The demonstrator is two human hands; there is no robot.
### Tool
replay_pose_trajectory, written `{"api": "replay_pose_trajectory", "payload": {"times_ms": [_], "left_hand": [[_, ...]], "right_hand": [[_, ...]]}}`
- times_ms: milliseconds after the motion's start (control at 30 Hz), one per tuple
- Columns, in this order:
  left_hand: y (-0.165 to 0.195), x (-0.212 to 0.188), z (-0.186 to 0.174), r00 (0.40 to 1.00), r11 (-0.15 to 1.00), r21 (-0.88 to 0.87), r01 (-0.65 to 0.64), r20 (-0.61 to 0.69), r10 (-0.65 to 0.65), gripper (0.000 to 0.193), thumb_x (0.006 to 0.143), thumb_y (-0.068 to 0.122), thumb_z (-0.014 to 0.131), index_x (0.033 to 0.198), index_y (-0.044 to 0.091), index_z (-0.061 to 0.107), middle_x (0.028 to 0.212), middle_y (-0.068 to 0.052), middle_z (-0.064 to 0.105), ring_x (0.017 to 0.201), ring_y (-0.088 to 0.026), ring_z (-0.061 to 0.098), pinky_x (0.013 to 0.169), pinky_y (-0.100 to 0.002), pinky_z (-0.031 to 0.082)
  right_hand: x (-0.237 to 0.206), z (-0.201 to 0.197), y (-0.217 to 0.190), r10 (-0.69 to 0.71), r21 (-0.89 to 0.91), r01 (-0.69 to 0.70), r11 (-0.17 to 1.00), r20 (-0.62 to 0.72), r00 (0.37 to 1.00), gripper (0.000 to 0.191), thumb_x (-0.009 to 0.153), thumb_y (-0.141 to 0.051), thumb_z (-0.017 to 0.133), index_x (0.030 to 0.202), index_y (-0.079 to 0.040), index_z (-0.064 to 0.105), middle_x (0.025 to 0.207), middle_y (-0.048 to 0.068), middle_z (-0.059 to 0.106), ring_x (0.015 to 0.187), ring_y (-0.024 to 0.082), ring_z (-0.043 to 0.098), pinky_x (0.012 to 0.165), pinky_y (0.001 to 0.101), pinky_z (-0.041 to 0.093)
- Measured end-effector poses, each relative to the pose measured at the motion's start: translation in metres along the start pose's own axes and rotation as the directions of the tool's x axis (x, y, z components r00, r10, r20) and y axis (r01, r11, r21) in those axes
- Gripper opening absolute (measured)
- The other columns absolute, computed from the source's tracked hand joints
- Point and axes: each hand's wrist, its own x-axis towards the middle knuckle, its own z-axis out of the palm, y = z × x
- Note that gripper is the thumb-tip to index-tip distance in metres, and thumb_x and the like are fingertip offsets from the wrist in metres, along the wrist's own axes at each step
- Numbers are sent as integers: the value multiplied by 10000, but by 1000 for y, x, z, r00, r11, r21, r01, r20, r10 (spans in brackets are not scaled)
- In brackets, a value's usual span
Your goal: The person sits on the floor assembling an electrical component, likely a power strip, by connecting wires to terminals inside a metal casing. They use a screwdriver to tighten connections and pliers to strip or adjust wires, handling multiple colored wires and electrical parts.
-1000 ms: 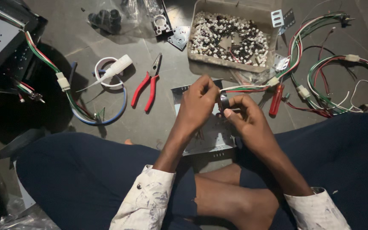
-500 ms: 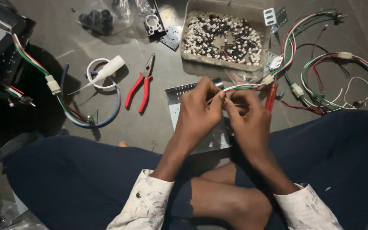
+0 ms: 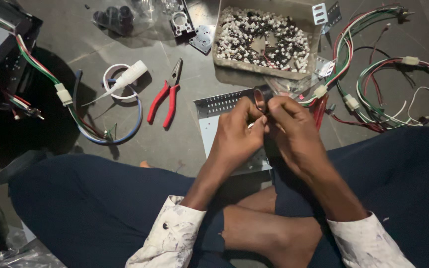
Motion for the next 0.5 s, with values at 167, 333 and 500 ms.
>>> {"api": "replay_pose_trajectory", "payload": {"times_ms": [167, 333, 500], "left_hand": [[-8, 6, 1, 977, 975, -62, 213, -10, -214, 107, 921, 72, 660, 925, -1, 583, 802, -107, 748, 740, -154, 768, 643, -331, 592], [-16, 16, -5, 979, 977, -74, 202, -23, -204, 101, 947, 70, 640, 980, 15, 562, 777, -72, 728, 721, -118, 730, 646, -288, 556], [-15, 16, -6, 973, 967, -111, 229, 18, -228, 119, 967, 77, 609, 1042, 21, 534, 734, -52, 699, 665, -98, 674, 612, -286, 532]], "right_hand": [[-13, 9, -7, 20, 161, -14, 987, -38, 999, 133, 1034, -162, 608, 1067, -48, 669, 1094, 52, 681, 1016, 145, 639, 907, 317, 523], [-30, 10, -21, 103, 177, -91, 980, -60, 993, 231, 981, -245, 577, 1057, -45, 663, 1081, 59, 689, 1031, 124, 668, 935, 310, 553], [-31, 6, -9, 92, -225, -124, 967, -146, 985, 343, 1072, -344, 597, 1089, -30, 733, 943, 57, 633, 812, 116, 567, 734, 278, 461]]}}
